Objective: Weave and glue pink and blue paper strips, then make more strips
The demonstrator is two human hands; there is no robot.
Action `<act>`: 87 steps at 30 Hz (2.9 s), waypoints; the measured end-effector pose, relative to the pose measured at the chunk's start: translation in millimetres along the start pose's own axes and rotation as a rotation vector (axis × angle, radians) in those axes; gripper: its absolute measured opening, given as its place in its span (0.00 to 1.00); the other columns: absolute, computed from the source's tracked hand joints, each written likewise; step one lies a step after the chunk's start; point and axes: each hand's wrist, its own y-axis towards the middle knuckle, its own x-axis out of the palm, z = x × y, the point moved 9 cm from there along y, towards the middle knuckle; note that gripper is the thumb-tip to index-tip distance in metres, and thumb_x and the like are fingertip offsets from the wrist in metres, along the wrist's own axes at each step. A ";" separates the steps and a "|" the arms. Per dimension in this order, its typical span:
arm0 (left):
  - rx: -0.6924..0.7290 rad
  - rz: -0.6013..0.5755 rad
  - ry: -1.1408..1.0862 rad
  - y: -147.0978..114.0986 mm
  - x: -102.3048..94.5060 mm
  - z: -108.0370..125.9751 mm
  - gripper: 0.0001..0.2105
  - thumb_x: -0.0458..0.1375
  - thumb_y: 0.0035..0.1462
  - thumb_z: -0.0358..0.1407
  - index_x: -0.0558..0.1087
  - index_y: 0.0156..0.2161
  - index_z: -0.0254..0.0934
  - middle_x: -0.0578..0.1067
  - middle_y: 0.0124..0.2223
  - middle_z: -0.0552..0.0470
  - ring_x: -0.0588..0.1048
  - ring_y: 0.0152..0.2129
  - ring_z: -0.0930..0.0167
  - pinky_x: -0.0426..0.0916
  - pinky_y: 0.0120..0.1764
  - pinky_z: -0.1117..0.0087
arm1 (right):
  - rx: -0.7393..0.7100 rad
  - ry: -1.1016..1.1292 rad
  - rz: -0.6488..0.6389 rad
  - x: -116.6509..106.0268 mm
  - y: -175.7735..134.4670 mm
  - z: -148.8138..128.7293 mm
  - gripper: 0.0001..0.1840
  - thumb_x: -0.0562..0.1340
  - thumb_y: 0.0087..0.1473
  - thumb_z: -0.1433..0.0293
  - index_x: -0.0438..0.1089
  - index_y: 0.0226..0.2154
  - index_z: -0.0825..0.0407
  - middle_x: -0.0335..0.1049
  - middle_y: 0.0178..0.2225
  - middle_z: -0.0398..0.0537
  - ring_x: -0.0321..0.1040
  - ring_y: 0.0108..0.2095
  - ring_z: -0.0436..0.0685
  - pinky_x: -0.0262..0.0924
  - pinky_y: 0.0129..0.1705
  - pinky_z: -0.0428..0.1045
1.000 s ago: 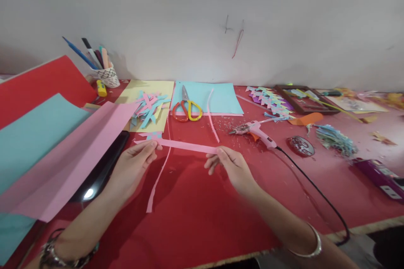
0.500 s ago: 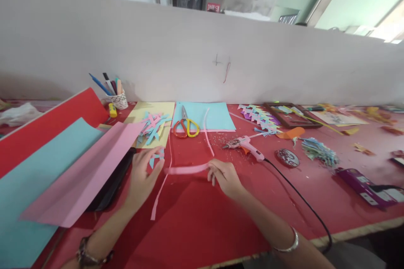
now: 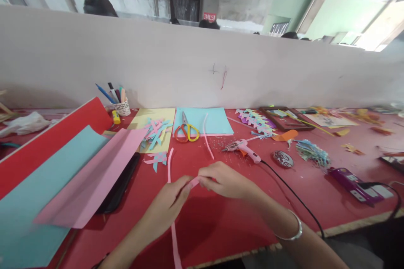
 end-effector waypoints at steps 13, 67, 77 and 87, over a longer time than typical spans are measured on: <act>-0.103 -0.006 -0.079 7.9 -4.0 -43.8 0.19 0.37 0.55 0.50 0.56 0.24 0.40 0.55 0.20 0.60 0.57 0.19 0.74 0.53 0.24 0.73 | 0.148 -0.083 -0.174 -23.6 50.3 59.1 0.15 0.48 0.54 0.71 0.52 0.17 0.52 0.56 0.18 0.39 0.53 0.21 0.46 0.46 0.27 0.44; 0.249 0.860 -0.148 -12.0 -115.1 -7.0 0.21 0.38 0.58 0.47 0.67 0.43 0.37 0.71 0.46 0.48 0.67 0.47 0.67 0.60 0.51 0.64 | 0.148 1.510 0.178 10.1 45.9 3.1 0.13 0.65 0.39 0.75 0.73 0.33 0.50 0.69 0.31 0.39 0.63 0.31 0.43 0.60 0.36 0.41; 0.078 0.217 -0.409 22.5 -16.5 -8.5 0.28 0.52 0.49 0.45 0.56 0.55 0.36 0.69 0.44 0.45 0.70 0.35 0.69 0.67 0.39 0.66 | 0.233 1.455 0.538 9.3 27.6 43.7 0.13 0.68 0.36 0.67 0.72 0.30 0.49 0.70 0.29 0.40 0.67 0.31 0.46 0.63 0.38 0.45; 0.076 0.291 -0.235 35.9 -10.9 -30.1 0.21 0.54 0.47 0.40 0.61 0.47 0.35 0.66 0.40 0.48 0.68 0.37 0.68 0.65 0.41 0.63 | 0.358 1.306 0.464 26.5 22.0 56.6 0.10 0.67 0.37 0.66 0.71 0.27 0.52 0.67 0.27 0.40 0.62 0.26 0.45 0.58 0.28 0.43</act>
